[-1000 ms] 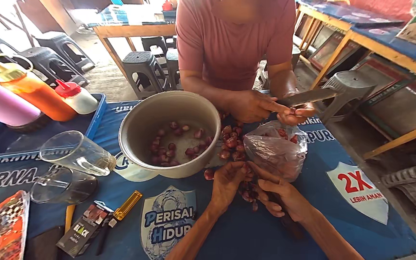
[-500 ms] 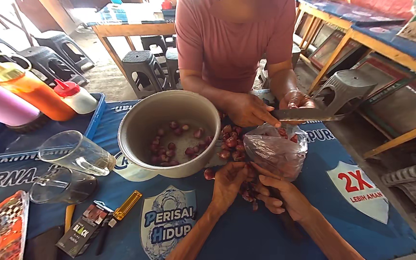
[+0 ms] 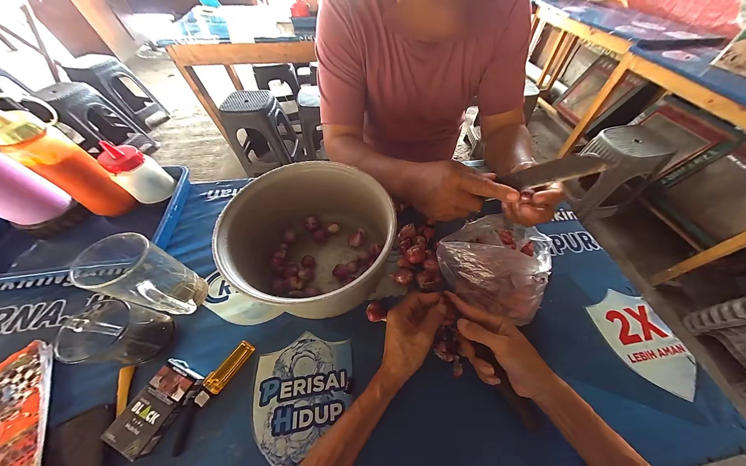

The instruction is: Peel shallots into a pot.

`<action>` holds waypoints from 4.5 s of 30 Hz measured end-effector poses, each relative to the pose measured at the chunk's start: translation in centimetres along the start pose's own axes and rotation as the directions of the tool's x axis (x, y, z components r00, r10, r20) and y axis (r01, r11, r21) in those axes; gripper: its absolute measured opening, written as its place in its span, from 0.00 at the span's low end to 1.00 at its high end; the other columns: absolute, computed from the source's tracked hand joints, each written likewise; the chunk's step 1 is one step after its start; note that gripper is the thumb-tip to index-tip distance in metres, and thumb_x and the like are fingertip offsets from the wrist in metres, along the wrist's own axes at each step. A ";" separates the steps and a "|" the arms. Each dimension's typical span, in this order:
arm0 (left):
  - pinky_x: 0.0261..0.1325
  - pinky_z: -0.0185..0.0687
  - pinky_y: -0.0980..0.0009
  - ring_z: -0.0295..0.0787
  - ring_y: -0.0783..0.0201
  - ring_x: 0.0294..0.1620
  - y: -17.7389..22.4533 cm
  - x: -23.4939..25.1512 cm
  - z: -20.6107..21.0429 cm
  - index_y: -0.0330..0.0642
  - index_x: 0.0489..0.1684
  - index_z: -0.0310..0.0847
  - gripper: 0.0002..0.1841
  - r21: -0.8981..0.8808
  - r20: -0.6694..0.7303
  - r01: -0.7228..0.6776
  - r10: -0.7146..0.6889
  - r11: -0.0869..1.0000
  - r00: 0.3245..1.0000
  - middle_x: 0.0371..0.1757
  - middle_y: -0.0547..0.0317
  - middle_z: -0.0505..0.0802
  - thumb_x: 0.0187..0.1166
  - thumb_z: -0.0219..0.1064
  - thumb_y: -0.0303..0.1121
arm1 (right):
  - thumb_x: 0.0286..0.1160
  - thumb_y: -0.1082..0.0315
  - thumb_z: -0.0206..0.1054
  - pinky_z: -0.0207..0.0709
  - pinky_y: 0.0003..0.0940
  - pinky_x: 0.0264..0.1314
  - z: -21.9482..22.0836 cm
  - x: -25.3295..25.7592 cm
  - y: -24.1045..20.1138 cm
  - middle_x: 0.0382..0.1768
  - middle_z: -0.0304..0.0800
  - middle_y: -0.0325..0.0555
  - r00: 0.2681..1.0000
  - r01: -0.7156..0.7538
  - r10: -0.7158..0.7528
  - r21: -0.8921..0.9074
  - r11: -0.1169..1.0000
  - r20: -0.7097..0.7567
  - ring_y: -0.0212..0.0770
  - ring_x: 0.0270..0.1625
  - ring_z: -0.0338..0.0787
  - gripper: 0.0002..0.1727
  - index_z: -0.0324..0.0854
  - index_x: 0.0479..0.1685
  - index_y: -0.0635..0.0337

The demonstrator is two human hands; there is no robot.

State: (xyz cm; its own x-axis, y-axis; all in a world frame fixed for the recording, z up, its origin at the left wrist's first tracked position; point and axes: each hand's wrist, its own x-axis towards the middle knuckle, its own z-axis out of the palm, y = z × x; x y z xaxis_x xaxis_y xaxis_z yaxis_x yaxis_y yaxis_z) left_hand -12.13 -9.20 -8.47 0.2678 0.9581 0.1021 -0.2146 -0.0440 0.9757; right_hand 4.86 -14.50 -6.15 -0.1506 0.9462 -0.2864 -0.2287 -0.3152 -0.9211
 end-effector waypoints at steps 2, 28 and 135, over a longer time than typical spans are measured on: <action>0.50 0.92 0.73 0.94 0.69 0.40 0.1 -0.1 0.1 0.25 0.51 0.84 0.09 0.005 -0.001 0.002 -0.002 1.000 1.000 0.41 0.54 0.95 0.79 0.67 0.21 | 0.88 0.67 0.53 0.68 0.20 0.08 -0.1 0.0 -0.2 0.21 0.79 0.36 0.999 -0.031 0.031 0.036 0.999 0.007 0.27 0.10 0.71 0.30 0.63 0.90 0.52; 0.54 0.93 0.69 0.95 0.66 0.44 -0.1 0.3 -0.4 0.24 0.57 0.81 0.12 -0.028 0.057 0.023 -0.022 0.999 0.998 0.46 0.52 0.95 0.82 0.60 0.20 | 0.89 0.64 0.47 0.67 0.16 0.09 -1.2 0.3 -0.3 0.21 0.74 0.33 0.982 -0.147 0.111 0.256 0.955 0.152 0.24 0.11 0.71 0.32 0.54 0.93 0.45; 0.49 0.90 0.74 0.92 0.71 0.40 -0.4 0.5 -0.4 0.27 0.54 0.83 0.11 -0.018 -0.004 -0.032 0.032 0.999 0.999 0.41 0.57 0.94 0.78 0.68 0.23 | 0.87 0.65 0.47 0.66 0.18 0.08 -0.6 0.2 0.0 0.19 0.75 0.33 0.993 -0.034 0.012 0.189 0.981 0.114 0.26 0.10 0.71 0.32 0.55 0.93 0.50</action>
State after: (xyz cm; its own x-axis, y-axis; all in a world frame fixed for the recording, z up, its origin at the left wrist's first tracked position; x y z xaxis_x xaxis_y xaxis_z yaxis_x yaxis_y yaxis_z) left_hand -12.31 -8.54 -8.89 0.2569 0.9574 0.1321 -0.2396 -0.0693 0.9684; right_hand 5.42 -14.30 -6.38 -0.2619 0.9278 -0.2658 -0.4010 -0.3552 -0.8444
